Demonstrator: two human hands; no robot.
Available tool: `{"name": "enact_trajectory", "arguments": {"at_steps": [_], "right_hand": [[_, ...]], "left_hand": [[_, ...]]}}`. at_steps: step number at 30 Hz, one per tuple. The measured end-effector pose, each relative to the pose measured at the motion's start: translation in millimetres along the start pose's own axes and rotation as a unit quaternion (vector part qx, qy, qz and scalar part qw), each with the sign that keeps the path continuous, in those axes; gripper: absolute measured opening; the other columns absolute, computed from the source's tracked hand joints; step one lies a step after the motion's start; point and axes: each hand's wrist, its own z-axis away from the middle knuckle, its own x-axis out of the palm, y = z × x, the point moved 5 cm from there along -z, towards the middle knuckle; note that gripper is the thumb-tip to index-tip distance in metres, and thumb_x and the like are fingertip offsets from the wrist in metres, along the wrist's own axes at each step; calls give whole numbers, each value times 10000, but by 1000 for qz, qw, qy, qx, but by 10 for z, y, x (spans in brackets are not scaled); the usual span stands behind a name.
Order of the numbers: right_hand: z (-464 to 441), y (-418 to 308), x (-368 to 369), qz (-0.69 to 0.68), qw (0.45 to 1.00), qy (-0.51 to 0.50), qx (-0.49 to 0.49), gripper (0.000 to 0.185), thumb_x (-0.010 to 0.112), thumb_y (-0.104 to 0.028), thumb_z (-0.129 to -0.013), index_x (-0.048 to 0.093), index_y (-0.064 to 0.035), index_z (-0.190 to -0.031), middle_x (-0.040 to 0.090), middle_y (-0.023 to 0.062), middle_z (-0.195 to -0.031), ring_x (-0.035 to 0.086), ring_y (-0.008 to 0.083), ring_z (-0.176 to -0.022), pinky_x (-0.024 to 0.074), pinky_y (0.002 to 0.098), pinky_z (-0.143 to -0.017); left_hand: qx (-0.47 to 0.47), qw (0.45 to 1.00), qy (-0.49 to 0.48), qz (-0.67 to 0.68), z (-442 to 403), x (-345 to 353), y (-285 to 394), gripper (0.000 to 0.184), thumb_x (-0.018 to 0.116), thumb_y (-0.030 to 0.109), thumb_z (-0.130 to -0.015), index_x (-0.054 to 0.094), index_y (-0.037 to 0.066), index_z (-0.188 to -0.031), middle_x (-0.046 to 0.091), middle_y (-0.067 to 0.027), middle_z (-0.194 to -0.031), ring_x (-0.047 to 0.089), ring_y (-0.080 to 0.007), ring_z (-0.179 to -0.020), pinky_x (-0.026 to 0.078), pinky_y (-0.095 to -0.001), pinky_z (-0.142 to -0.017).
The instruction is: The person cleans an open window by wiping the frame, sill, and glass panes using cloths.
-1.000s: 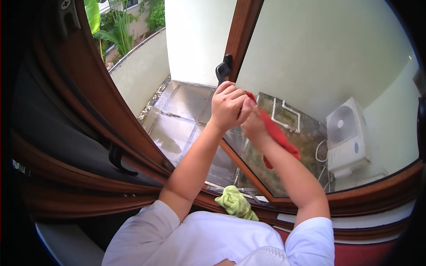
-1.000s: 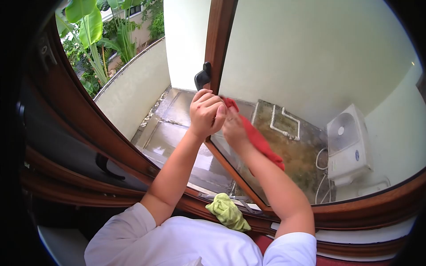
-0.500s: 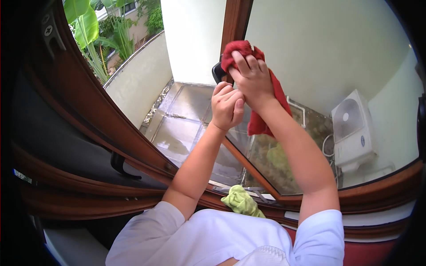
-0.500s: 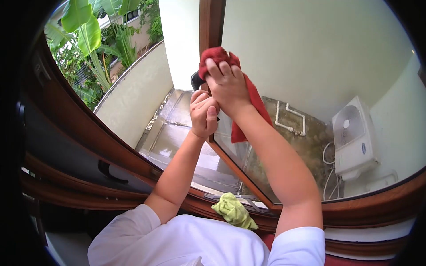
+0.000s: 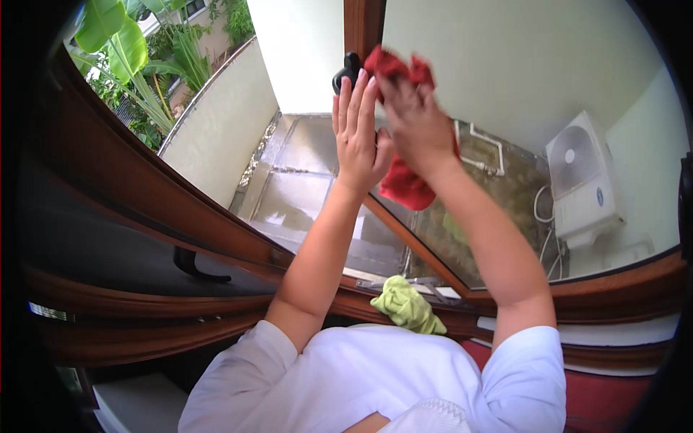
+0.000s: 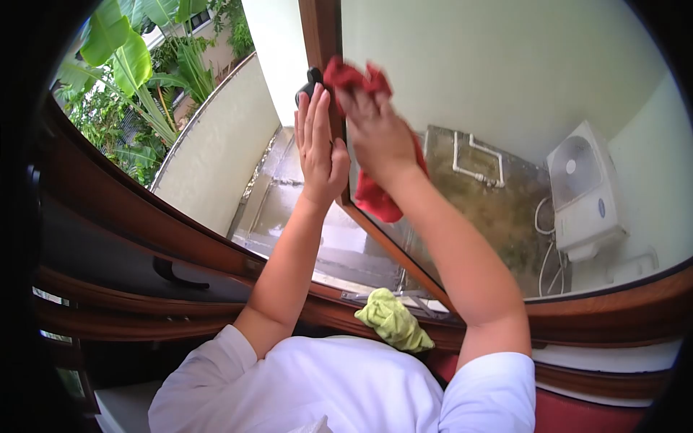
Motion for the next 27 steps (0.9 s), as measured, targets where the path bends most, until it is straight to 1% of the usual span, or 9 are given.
{"name": "enact_trajectory", "arguments": {"at_steps": [1, 2, 4, 9, 15, 16, 18, 22, 27], "right_hand": [[283, -206, 271, -13, 995, -99, -23, 454, 489, -203, -815, 554, -22, -1227, 426, 71, -1397, 353, 261, -1290, 267, 418, -1066], [619, -410, 492, -17, 997, -68, -25, 457, 475, -224, -828, 568, -31, -1232, 402, 75, -1425, 351, 260, -1299, 238, 424, -1088], [1220, -854, 972, 31, 967, -215, -134, 437, 463, -230, -839, 595, -39, -1210, 387, 73, -1440, 346, 248, -1312, 207, 421, -1108], [2222, -1517, 1530, -55, 919, -311, -235, 427, 447, -233, -861, 591, -36, -1212, 381, 96, -1441, 302, 252, -1353, 161, 443, -1125], [1431, -1296, 1402, -33, 974, -210, -77, 509, 432, -299, -883, 481, -50, -1324, 336, 130, -1462, 237, 273, -1386, 109, 446, -1135], [1294, -1215, 1349, -52, 977, -198, -50, 521, 428, -308, -885, 466, -52, -1337, 325, 128, -1468, 224, 274, -1392, 95, 447, -1137], [1172, -1080, 1271, -148, 976, -161, 13, 540, 420, -321, -886, 444, -54, -1355, 304, 111, -1482, 196, 275, -1402, 62, 453, -1139], [1631, -1328, 1323, 28, 957, -264, -120, 571, 413, -311, -884, 385, -56, -1394, 278, 65, -1499, 134, 255, -1419, 36, 433, -1144], [2342, -1703, 1604, 32, 939, -310, -143, 588, 412, -287, -877, 353, -48, -1411, 262, 42, -1507, 88, 238, -1426, 25, 416, -1154]], "left_hand": [[-4, 1000, -6, -5, -2, 5, 0, 691, 413, 79, -700, 354, -12, -1382, 349, -179, -1446, 206, -363, -1392, 88, -455, -1131], [-16, 1000, -2, -3, 12, 18, -14, 680, 391, 88, -705, 371, 3, -1379, 368, -155, -1439, 210, -348, -1394, 61, -457, -1132], [-21, 1000, -10, -20, 16, 22, 4, 675, 385, 86, -703, 388, 15, -1374, 373, -141, -1438, 214, -337, -1394, 59, -457, -1132], [-28, 999, 12, -13, 46, 44, 8, 577, 407, 77, -701, 560, 82, -1257, 460, -95, -1381, 260, -316, -1378, 31, -466, -1130], [-8, 999, 32, -8, 210, 63, -21, 432, 437, 107, -721, 636, 98, -1105, 512, -74, -1319, 268, -316, -1374, 47, -450, -1131], [-7, 999, 40, -5, 274, 83, -53, 322, 461, 162, -786, 644, 102, -1044, 527, -81, -1293, 261, -340, -1371, 71, -453, -1126], [13, 999, 43, -4, 333, 101, -63, 321, 479, 225, -828, 615, 100, -1090, 480, -114, -1338, 246, -354, -1374, 95, -464, -1120], [46, 995, 90, 12, 467, 172, -139, 512, 518, 348, -870, 460, 87, -1306, 316, -190, -1450, 199, -378, -1386, 133, -488, -1106], [-172, 975, -110, -84, 1286, 579, -685, 850, 580, 370, -847, 94, 95, -1488, 97, -218, -1525, 142, -408, -1396, 150, -546, -1085]]}}
